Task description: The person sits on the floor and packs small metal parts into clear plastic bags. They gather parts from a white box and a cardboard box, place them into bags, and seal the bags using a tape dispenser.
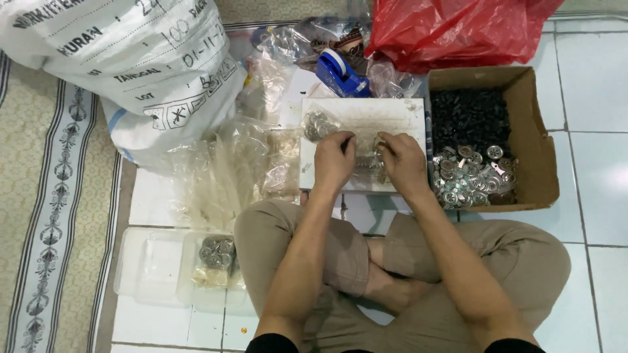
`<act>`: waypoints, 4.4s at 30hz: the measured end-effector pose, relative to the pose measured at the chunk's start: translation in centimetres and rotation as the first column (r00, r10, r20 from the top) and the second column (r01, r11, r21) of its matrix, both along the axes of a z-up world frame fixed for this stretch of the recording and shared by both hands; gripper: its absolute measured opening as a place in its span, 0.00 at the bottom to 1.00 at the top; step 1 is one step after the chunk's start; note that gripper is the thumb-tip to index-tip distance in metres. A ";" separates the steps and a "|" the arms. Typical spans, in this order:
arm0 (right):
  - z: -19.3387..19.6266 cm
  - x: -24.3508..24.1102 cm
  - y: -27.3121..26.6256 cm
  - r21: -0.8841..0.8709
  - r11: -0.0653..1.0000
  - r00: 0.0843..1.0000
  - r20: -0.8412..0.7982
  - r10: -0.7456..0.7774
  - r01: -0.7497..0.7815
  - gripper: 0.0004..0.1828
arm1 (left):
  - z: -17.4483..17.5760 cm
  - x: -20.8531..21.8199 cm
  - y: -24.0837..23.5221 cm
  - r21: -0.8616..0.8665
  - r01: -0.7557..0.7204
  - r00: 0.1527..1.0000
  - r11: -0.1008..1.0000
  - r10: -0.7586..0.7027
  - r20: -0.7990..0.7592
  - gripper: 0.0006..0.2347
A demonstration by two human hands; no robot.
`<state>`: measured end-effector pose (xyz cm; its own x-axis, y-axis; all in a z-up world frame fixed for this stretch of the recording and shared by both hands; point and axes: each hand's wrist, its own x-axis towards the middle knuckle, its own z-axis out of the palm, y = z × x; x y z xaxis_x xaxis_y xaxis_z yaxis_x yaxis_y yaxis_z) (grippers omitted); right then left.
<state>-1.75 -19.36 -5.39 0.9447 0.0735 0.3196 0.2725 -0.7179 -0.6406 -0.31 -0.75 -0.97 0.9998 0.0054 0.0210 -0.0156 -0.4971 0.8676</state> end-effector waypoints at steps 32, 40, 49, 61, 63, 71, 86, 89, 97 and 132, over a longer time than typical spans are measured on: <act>-0.5 1.9 -0.5 -0.081 0.994 0.868 -0.486 -0.104 0.074 0.32 | 0.9 -0.1 0.5 0.085 0.073 0.995 0.994 -0.066 -0.078 0.09; 1.5 1.4 0.3 -0.059 0.997 0.841 -0.535 -0.076 0.053 0.24 | 1.4 -0.1 0.3 0.061 0.058 0.998 0.996 -0.058 0.007 0.09; 2.5 1.0 4.2 0.300 0.941 0.951 -0.304 -0.060 0.155 0.12 | 1.3 -0.2 -0.2 -0.006 -0.001 0.991 1.000 0.001 0.131 0.08; -1.9 0.0 5.3 0.284 0.951 0.985 -0.077 0.154 -0.126 0.08 | 1.2 -0.5 -0.2 0.020 -0.019 0.965 1.000 0.013 0.263 0.07; -0.9 0.5 4.9 0.367 0.924 0.980 -0.116 0.163 -0.110 0.08 | 1.6 -0.6 -0.4 -0.007 0.049 0.957 0.999 -0.045 0.287 0.06; 2.3 2.4 -0.1 0.320 0.947 0.983 -0.166 0.079 -0.022 0.16 | 0.5 0.7 1.2 -0.047 -0.174 0.902 0.984 0.178 0.394 0.05; 1.6 1.1 -1.2 -0.286 0.952 0.805 -0.587 -0.085 -0.108 0.22 | -0.1 0.4 1.1 -0.110 -0.200 0.911 0.974 0.226 0.344 0.06; 0.7 1.2 -1.4 -0.254 0.965 0.789 -0.605 -0.107 -0.064 0.28 | -0.6 0.0 0.4 -0.058 -0.058 0.978 0.997 0.068 0.199 0.06; 2.4 1.4 0.9 0.053 0.998 0.836 -0.545 0.064 -0.042 0.13 | 0.9 -0.2 1.2 -0.085 -0.110 0.965 0.990 0.127 0.229 0.07; -2.6 1.1 4.2 0.077 0.997 1.000 0.026 0.018 -0.020 0.12 | 1.3 -1.0 0.1 0.109 0.051 0.945 0.993 -0.083 0.316 0.06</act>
